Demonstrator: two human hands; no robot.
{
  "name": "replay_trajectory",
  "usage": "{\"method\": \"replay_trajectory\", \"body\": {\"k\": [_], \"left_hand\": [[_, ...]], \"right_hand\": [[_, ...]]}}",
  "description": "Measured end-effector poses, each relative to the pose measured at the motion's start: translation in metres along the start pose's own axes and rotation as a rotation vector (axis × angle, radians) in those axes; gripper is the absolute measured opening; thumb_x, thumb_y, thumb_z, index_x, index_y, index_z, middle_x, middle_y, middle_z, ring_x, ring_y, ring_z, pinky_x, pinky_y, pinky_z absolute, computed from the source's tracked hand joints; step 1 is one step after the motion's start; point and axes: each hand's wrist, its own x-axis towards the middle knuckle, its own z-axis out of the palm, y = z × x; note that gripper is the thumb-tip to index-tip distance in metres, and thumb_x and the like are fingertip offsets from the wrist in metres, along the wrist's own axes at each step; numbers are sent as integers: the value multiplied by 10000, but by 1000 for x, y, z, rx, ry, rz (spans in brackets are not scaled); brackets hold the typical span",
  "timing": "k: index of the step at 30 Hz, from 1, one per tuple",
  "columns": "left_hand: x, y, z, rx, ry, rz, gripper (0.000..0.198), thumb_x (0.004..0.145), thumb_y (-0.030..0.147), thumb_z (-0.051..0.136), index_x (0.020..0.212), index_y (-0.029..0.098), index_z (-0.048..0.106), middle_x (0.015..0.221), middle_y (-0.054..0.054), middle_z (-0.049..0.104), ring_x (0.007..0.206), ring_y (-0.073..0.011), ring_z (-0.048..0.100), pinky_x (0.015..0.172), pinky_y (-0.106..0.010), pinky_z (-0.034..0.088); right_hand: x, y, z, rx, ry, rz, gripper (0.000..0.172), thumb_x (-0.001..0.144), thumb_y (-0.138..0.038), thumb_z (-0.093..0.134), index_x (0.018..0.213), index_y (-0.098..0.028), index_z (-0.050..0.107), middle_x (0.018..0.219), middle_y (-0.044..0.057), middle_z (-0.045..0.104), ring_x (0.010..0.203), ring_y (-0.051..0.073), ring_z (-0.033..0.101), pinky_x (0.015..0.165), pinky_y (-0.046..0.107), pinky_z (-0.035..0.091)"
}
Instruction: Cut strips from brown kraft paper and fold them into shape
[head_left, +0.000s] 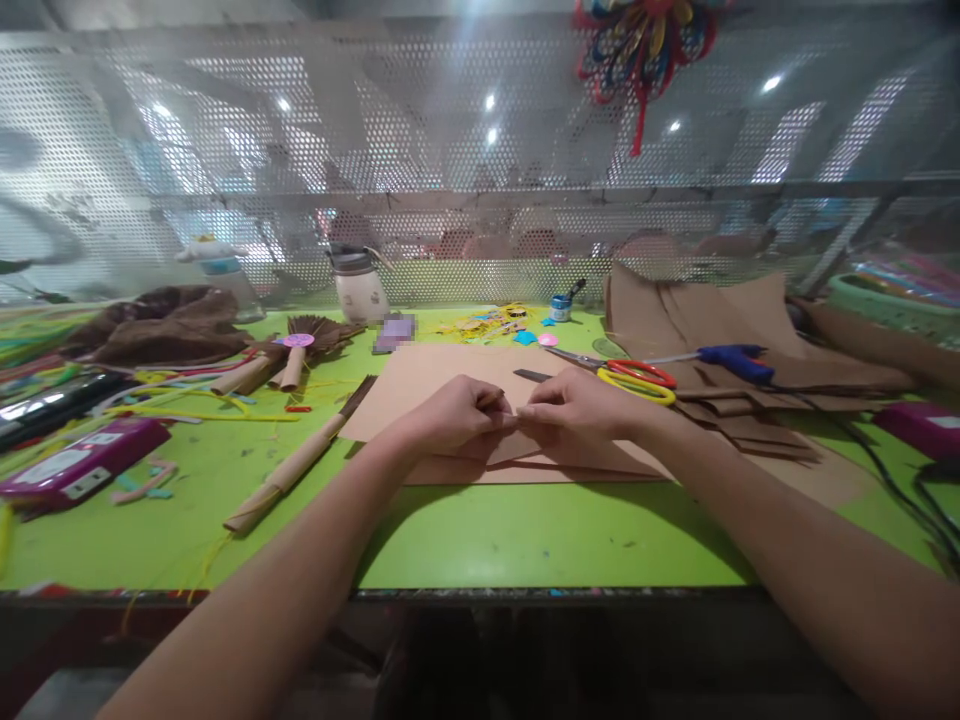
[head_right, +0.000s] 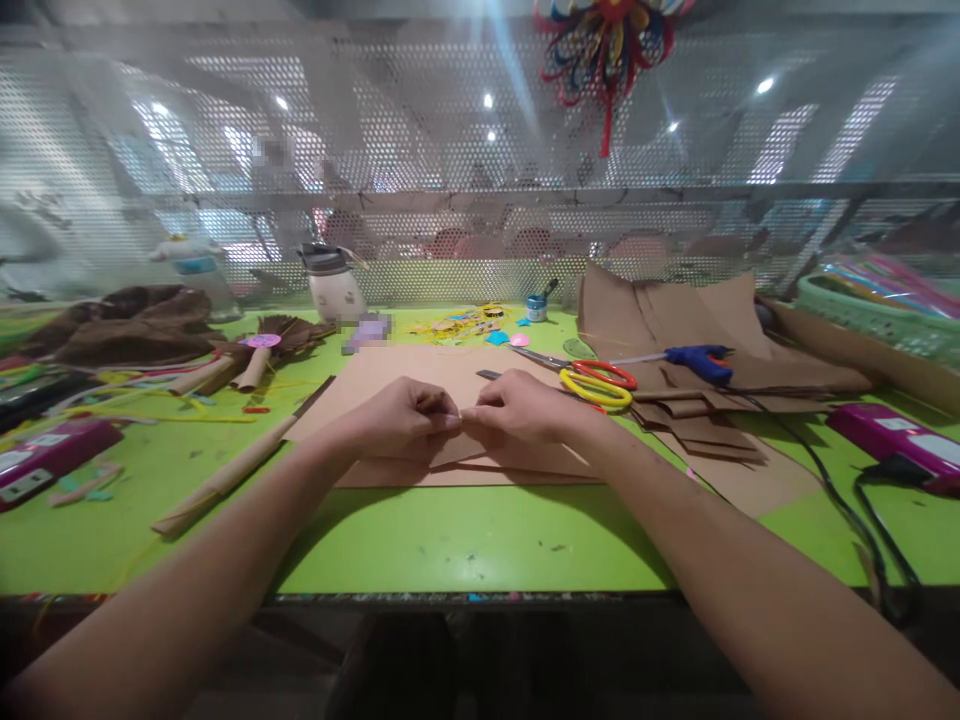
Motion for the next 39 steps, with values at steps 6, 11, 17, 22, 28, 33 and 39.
{"method": "replay_trajectory", "body": {"k": [6,11,17,22,28,33,39], "left_hand": [[-2,5,-1,6,-22,-28,228,752,342,594,781,136,687,639,-9,646,591,-122,533,576,-239,402],[-2,5,-1,81,11,-37,222,723,341,610,722,131,679,631,0,639,593,-121,518,556,-226,384],[-2,2,5,210,45,37,224,762,292,524,768,136,685,631,12,626,608,-129,533,539,-218,356],[-2,2,4,212,45,49,244,769,301,512,818,142,690,703,-12,664,653,-145,559,566,-228,378],[-4,4,-4,306,21,38,153,681,198,497,719,154,638,650,-4,660,621,-146,557,550,-231,369],[-5,4,-8,325,-5,64,157,655,146,476,705,162,625,659,9,643,617,-130,526,560,-227,370],[-5,5,-14,33,-70,63,121,728,211,567,747,134,659,698,-8,626,681,-127,521,666,-251,399]], "right_hand": [[-3,-3,-4,113,2,6,289,798,-354,533,640,-140,645,566,8,599,537,110,479,547,231,367],[-4,-5,-8,106,-31,-37,244,779,-337,565,729,-132,688,599,6,608,579,117,492,548,222,373],[0,3,-1,112,-4,-101,283,780,-371,563,778,-129,710,660,9,615,648,137,528,601,234,403],[0,3,-4,103,43,-81,251,764,-345,579,707,-128,690,643,15,609,631,136,534,585,236,401],[-2,5,-11,61,-58,-67,245,776,-325,555,748,-127,697,641,8,592,620,125,495,580,234,387],[-2,10,-17,82,-83,-98,234,779,-298,568,848,-145,731,692,14,634,673,136,537,647,246,417],[-8,19,-28,367,-60,-53,310,793,-365,619,960,-126,722,731,54,671,671,139,577,629,258,457]]}}
